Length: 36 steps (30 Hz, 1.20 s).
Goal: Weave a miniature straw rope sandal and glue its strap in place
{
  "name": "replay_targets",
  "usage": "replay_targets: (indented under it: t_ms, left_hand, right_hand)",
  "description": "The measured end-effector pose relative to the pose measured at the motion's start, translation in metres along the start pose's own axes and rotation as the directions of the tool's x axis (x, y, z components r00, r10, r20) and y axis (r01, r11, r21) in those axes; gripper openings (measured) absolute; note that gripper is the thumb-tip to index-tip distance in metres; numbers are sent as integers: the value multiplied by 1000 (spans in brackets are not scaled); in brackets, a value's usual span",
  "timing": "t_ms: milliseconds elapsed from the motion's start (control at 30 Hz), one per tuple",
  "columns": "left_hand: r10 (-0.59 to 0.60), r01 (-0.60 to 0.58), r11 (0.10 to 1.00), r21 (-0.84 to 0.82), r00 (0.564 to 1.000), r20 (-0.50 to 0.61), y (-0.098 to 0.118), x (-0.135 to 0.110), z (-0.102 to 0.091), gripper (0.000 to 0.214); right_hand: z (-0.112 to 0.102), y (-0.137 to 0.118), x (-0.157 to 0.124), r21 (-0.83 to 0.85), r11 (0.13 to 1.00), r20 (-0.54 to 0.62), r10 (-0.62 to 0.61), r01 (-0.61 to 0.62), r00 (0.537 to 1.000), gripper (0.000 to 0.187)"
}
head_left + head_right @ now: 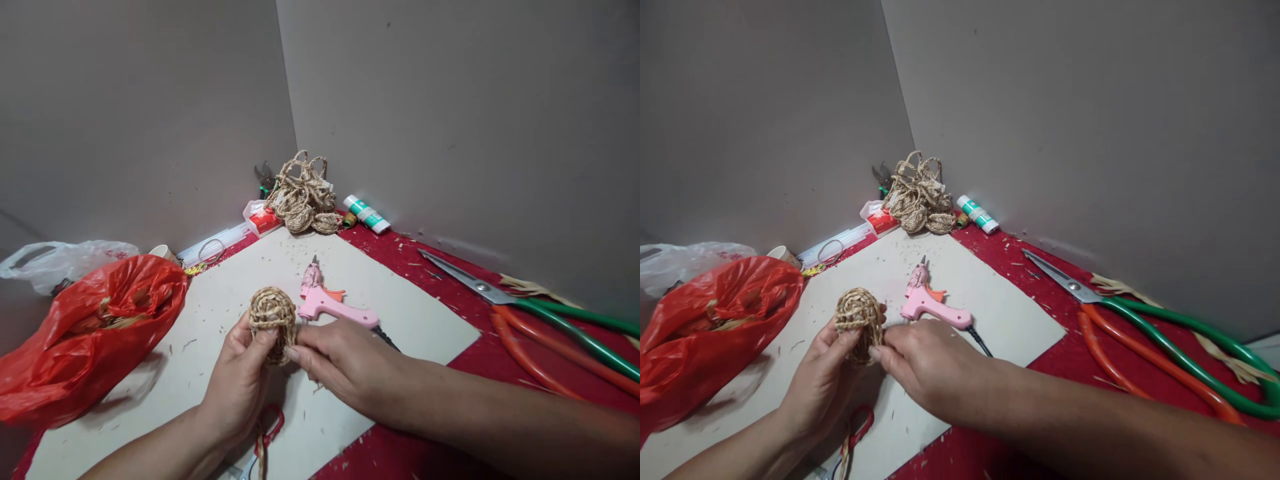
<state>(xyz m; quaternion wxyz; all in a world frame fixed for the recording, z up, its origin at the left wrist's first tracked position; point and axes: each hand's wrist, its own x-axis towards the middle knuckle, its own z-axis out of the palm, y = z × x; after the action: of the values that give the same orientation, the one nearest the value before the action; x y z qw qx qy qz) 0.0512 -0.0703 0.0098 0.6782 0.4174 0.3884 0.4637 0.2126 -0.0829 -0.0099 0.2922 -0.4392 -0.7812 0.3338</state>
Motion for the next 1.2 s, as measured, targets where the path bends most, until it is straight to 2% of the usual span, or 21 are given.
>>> replay_targets:
  t_ms: [133, 367, 500, 633, 800, 933, 1000, 1100, 1133, 1200]
  left_hand:
    - [-13, 13, 1000, -2, 1000, 28, -6, -1, 1, 18]
    - [-7, 8, 1000, -26, 1000, 30, -14, -3, -1, 18]
    - [2, -2, 1000, -4, 999, 45, -17, -3, -1, 21]
    - [6, -7, 1000, 18, 997, 73, -17, -4, 2, 28]
    - [-44, 39, 998, 42, 990, 130, -12, -5, 3, 31]
    - [-26, 23, 999, 30, 994, 104, -8, -1, 0, 26]
    - [-26, 25, 1000, 18, 996, 85, -6, 0, -2, 22]
    - [-73, 69, 997, 38, 988, 137, -6, 0, -1, 20]
    - [-97, 90, 995, 47, 980, 171, -6, 0, -1, 22]
    - [-136, 125, 990, 63, 965, 225, -7, -2, 0, 24]
  right_hand:
    - [4, 0, 0, -15, 999, -3, -41, 41, 999, 30]
    - [2, -7, 2, -57, 998, 41, 10, -8, 999, 26]
    - [3, -6, 2, -101, 995, 25, 21, -18, 999, 22]
    - [4, -4, 1, -48, 998, 38, 30, -28, 999, 23]
    - [5, -2, 1, 18, 999, -23, -37, 37, 999, 22]
    - [0, -1, -1, -17, 997, -88, -76, 75, 993, 29]
    - [-4, -2, -3, -9, 996, -201, -93, 94, 975, 29]
    - [-10, -4, -5, -16, 987, -391, -152, 159, 908, 15]
    - [-10, -4, -6, -55, 980, -427, -196, 191, 883, 12]
    - [-10, -2, -6, -160, 951, -446, -308, 263, 841, 19]
